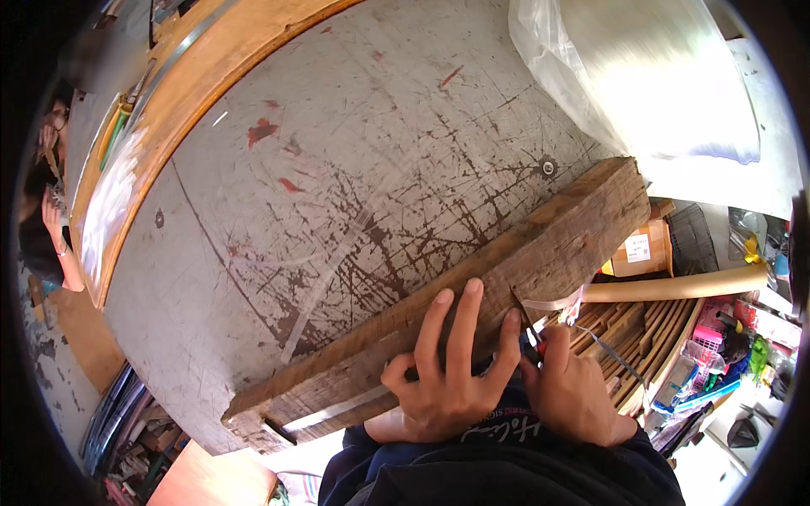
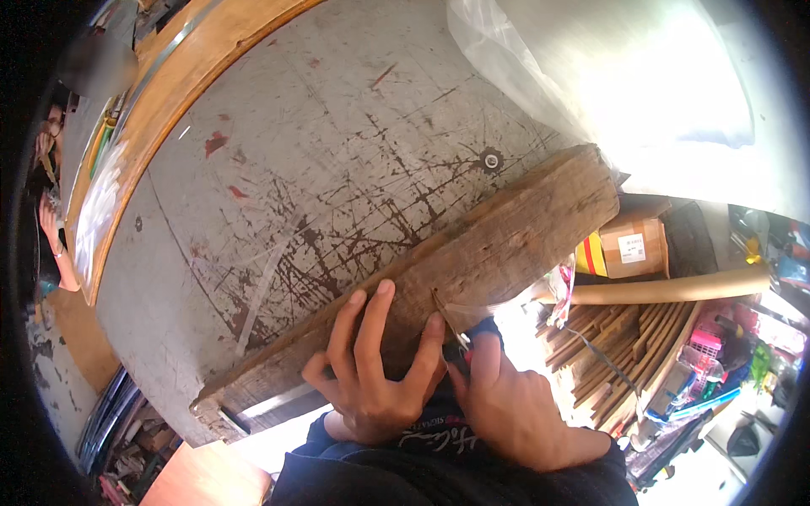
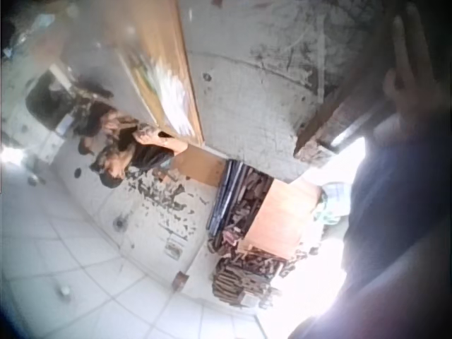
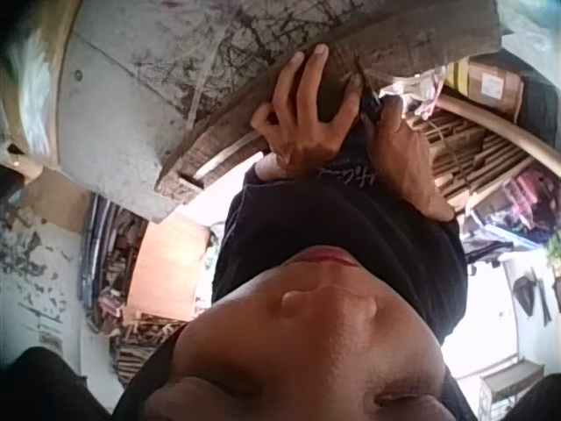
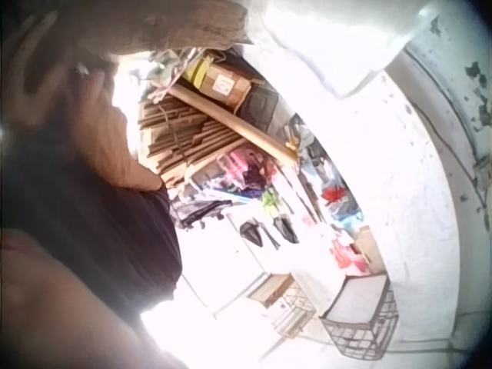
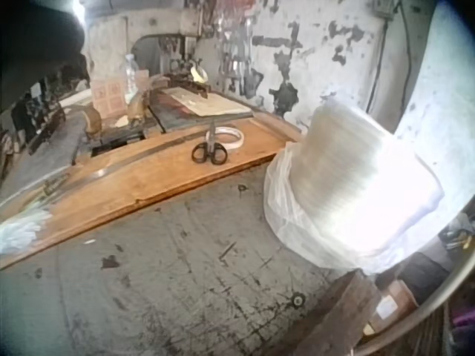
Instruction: The person bundles plastic strips by hand, then measures and cuts plastic strips on a wooden block using a utility knife.
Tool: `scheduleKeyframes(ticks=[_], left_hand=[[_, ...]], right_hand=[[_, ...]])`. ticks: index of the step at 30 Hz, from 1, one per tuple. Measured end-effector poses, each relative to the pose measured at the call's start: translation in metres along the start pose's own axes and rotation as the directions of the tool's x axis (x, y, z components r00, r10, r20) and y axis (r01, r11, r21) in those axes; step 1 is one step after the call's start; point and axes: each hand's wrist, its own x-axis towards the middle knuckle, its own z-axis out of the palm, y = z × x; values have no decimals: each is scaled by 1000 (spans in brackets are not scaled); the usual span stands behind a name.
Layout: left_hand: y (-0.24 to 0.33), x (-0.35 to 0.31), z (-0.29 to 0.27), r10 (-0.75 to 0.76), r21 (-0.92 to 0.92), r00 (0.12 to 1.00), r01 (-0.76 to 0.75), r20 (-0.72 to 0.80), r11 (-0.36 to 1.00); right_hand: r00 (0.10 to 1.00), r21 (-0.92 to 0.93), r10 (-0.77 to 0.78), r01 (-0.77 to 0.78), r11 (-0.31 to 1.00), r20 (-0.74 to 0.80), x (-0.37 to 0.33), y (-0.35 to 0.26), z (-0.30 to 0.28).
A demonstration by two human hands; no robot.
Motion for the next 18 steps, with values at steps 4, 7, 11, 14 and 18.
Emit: scheduleKeyframes(ticks=[4,7,11,14,18], left_hand=[[-2,-2,4,39,-30,999,-40,-19,999],[-2,-5,4,44,-76,998,-46,-34,996],[-6,-11,4,50,-126,996,-60,-80,990],[-6,-7,-4,48,-220,997,-62,-67,974],[-7,-7,-3,0,-272,991,-37,-131,962]], right_hand=[[991,6,-103,104,995,-81,0,6,4],[982,56,-157,163,985,-102,2,9,2],[973,134,-211,223,966,-98,1,17,-5],[971,130,-207,222,966,-118,-2,21,-10],[966,67,-229,237,969,-117,-8,25,-19]])
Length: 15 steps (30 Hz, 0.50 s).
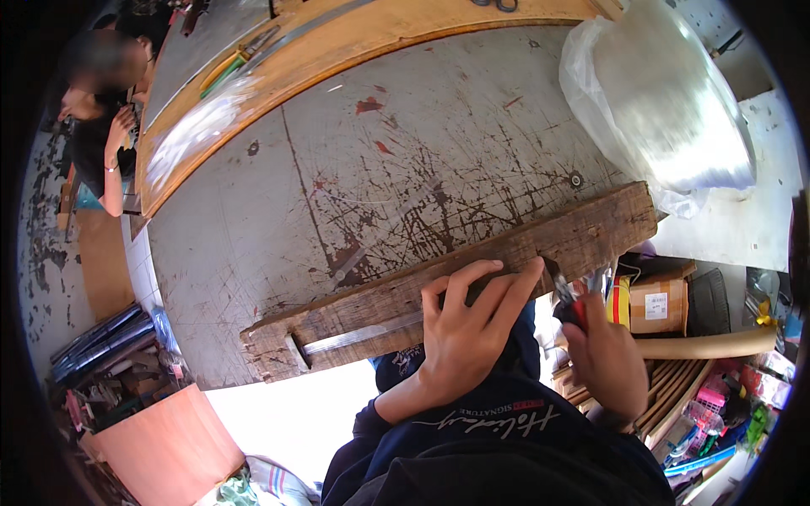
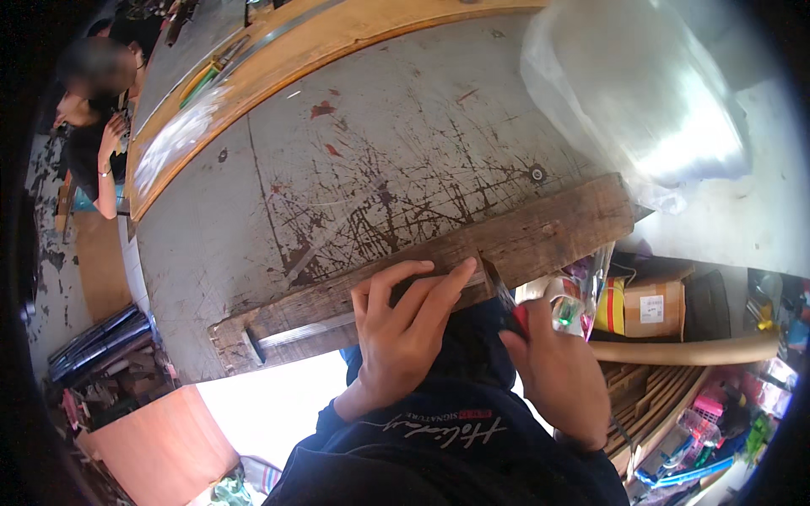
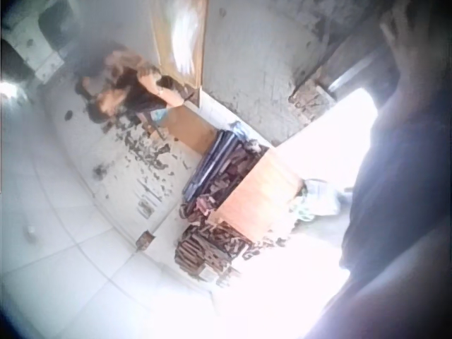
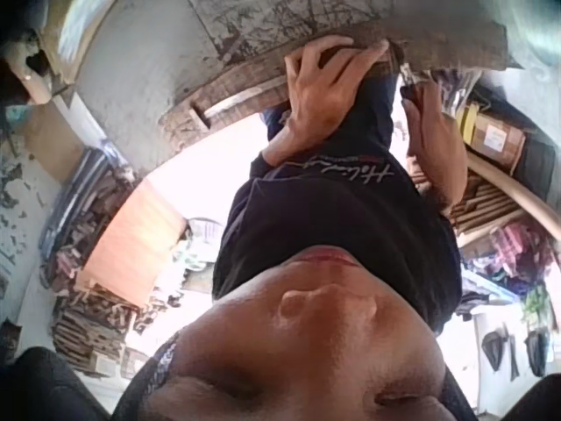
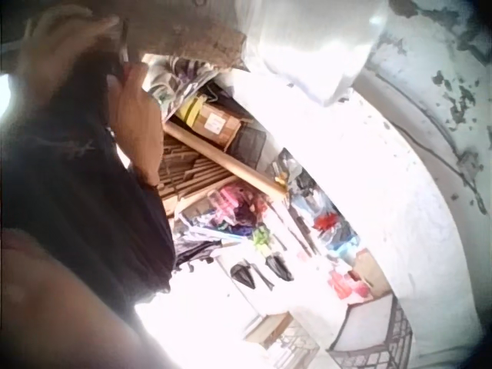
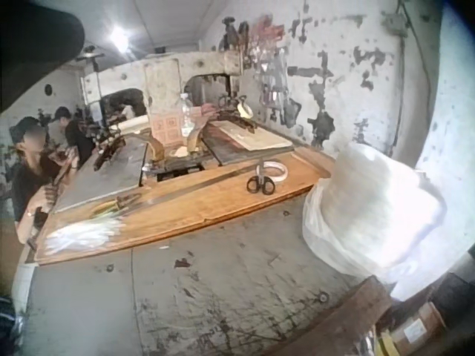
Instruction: The person bundles plastic strips by hand, then measures and cuts plastic strips on a wooden block using a utility knife.
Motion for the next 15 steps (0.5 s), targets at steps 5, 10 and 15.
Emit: scheduleKeyframes(ticks=[5,10,15], left_hand=[[-1,-4,3,7,-30,999,-8,-45,1000],[0,6,-7,67,-46,998,-67,10,997],[-9,-1,2,-9,-181,999,2,-40,983]], right_hand=[[975,375,-36,119,919,-220,0,15,-17],[935,226,-174,249,942,-308,32,5,4],[823,13,-425,463,886,-377,47,-8,22]])
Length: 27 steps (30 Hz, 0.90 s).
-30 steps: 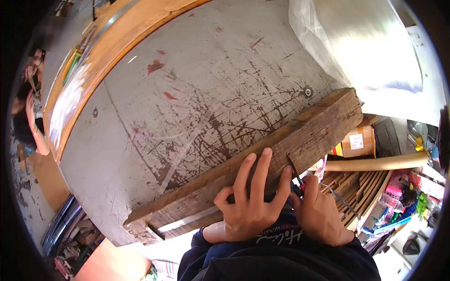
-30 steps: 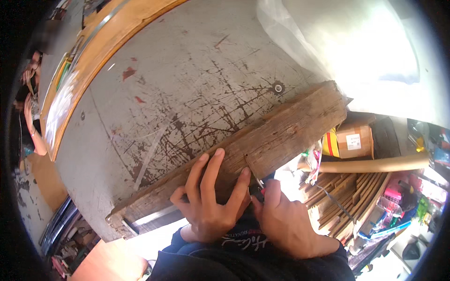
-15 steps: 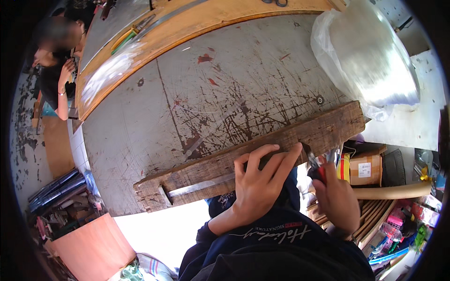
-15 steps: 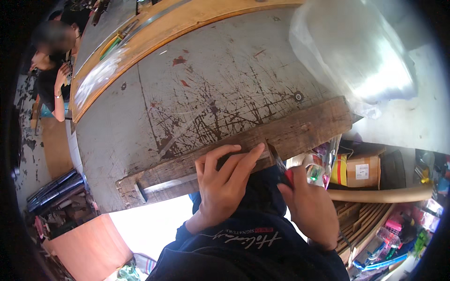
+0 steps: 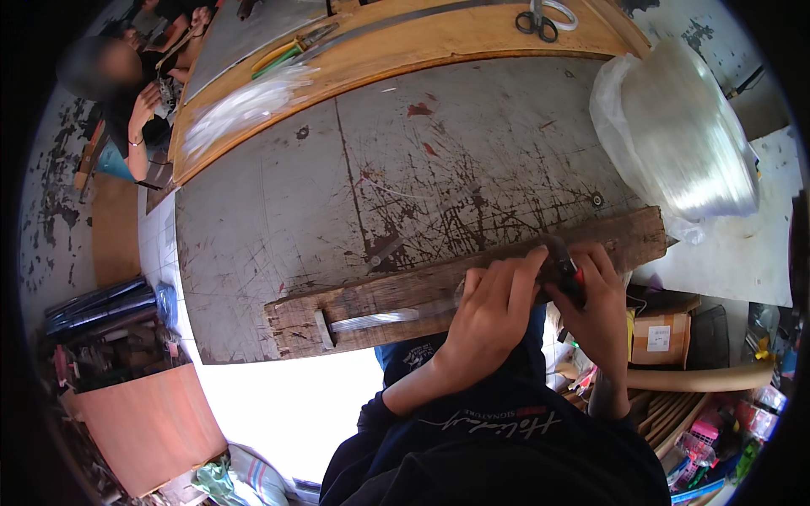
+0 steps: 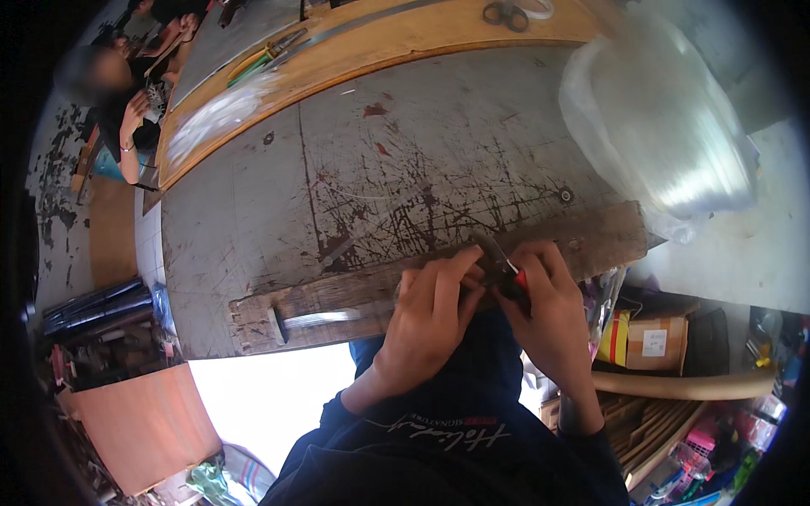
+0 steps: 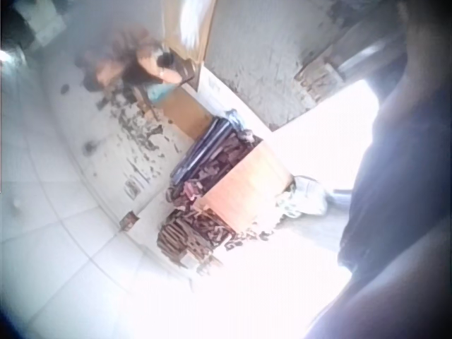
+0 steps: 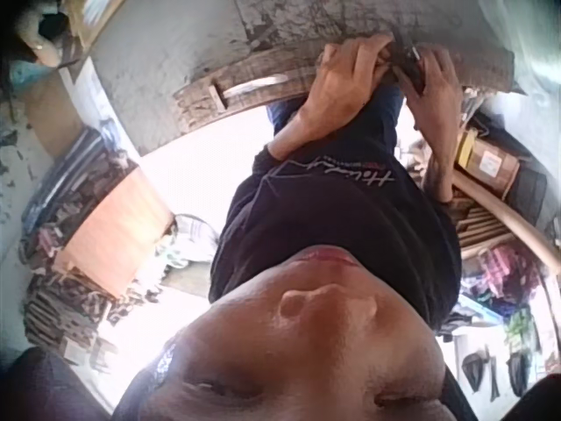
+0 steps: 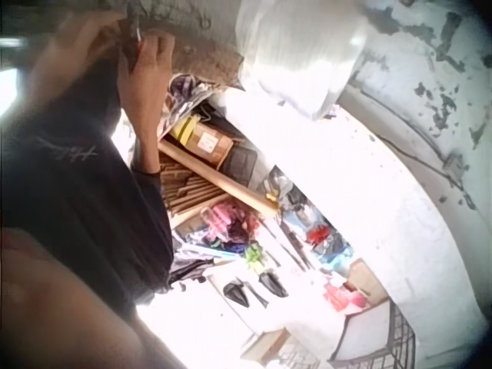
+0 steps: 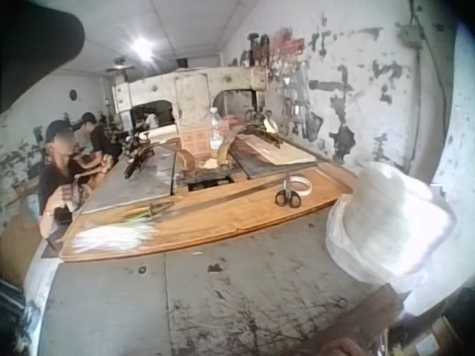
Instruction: The person bundles plastic strips by hand, then measures and cuts plastic strips on a wooden block using a utility knife.
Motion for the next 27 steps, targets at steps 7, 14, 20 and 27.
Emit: scheduleKeyframes(ticks=[7,14,20,27], left_hand=[[4,-6,-6,-14,-192,990,-13,-139,981],[-1,-8,-45,-28,65,999,29,-18,997],[-26,-13,-82,-87,318,994,101,-60,943],[-23,18,-97,-67,411,977,146,-201,900]], right_hand=[[990,247,48,-79,966,129,3,1,-4],[986,300,37,-86,950,164,13,-8,-21],[986,479,153,-163,863,60,34,-10,-19],[987,455,161,-152,878,19,60,-16,-22]])
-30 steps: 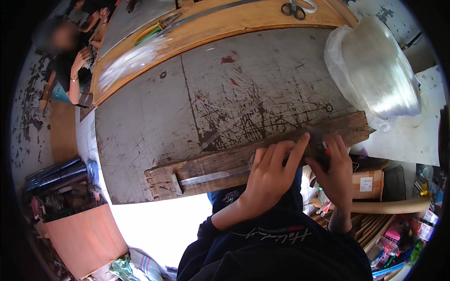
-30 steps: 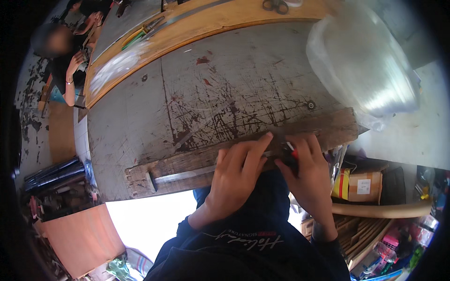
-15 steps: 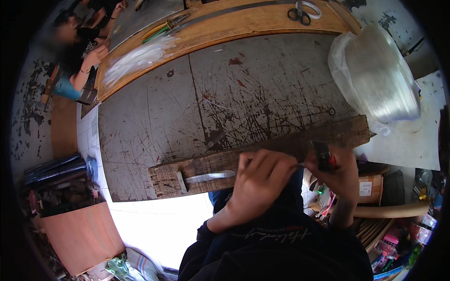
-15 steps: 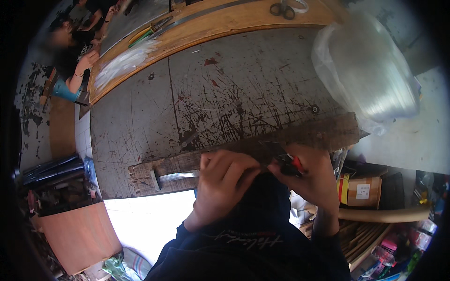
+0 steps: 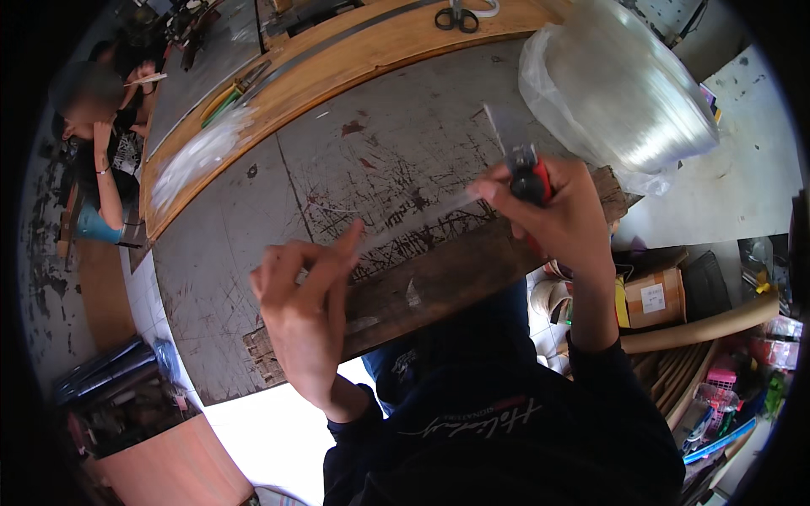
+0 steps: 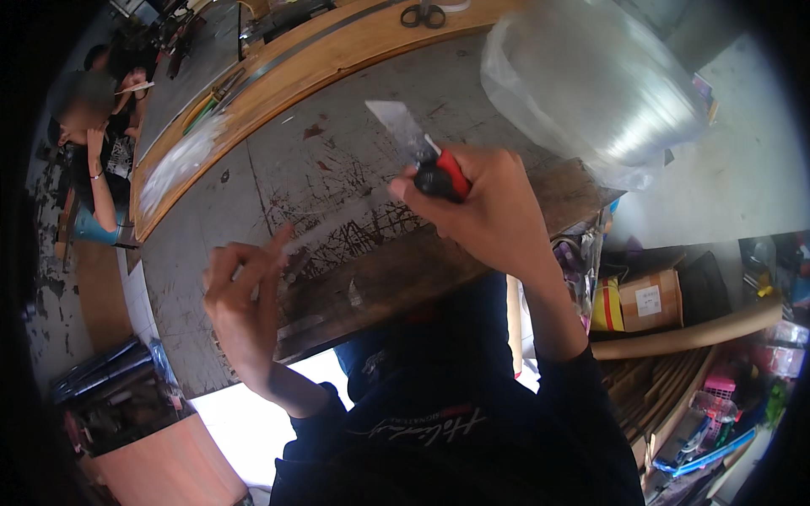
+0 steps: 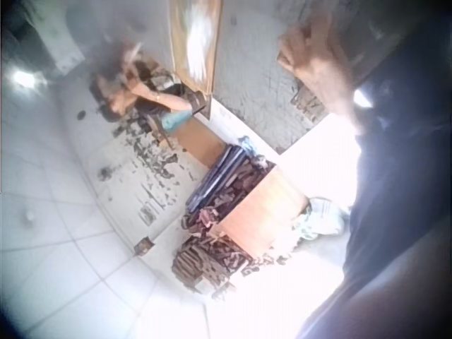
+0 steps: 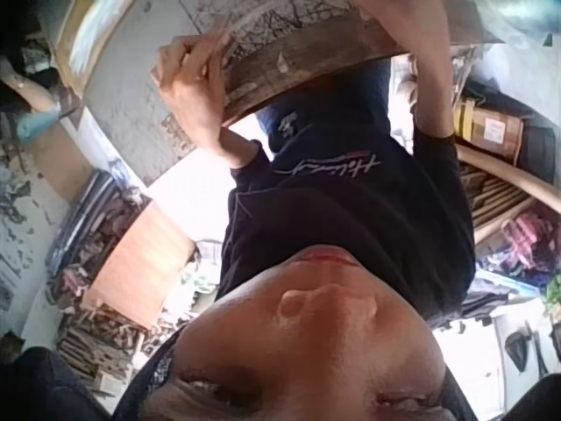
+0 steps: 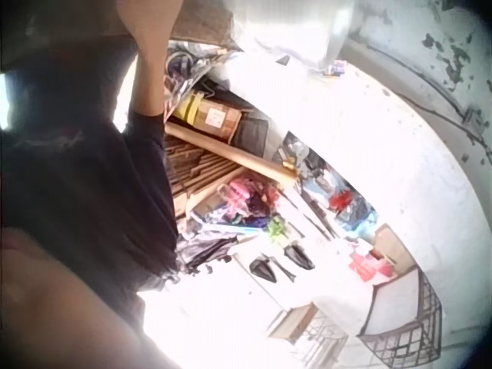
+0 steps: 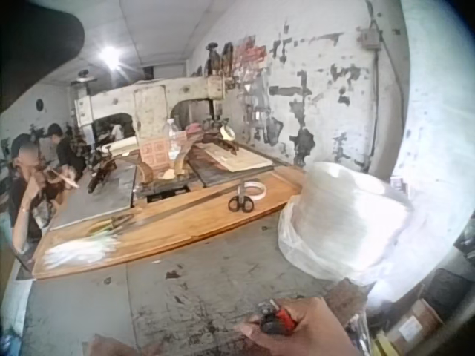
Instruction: The person bundles plastic strips by hand, then measures and cuts plastic strips on a wooden block using a utility knife.
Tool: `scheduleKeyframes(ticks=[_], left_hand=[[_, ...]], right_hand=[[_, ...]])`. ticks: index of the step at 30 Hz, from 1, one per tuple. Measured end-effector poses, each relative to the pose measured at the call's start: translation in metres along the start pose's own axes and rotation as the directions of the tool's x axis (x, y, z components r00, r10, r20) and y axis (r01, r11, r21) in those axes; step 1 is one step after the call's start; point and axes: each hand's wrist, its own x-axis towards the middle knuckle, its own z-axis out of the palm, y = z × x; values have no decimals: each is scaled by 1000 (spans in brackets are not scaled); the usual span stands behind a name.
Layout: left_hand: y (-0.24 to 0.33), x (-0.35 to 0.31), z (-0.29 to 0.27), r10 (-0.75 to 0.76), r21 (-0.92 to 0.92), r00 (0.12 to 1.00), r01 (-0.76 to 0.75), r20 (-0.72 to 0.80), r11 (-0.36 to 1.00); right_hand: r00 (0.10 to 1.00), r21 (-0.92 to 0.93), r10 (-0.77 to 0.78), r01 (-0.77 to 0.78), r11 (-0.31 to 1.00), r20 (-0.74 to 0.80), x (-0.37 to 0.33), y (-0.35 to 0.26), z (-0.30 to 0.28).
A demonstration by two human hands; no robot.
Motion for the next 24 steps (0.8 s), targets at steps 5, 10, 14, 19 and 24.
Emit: scheduleKeyframes(ticks=[5,10,14,19,24], left_hand=[[2,9,20,16,458,1000,-14,0,889],[-2,-16,25,-158,500,954,9,255,866],[10,-26,16,-115,393,942,-20,316,919],[23,-26,16,-90,297,910,-37,405,954],[31,-32,9,-58,264,916,-54,396,963]], right_hand=[[971,120,-186,204,972,-152,-12,5,-20],[528,97,-94,322,942,-844,-26,60,-101],[275,170,105,224,960,-956,-20,186,-210],[483,336,221,164,927,-847,-17,291,-234],[727,393,312,-64,917,-611,-37,314,-245]])
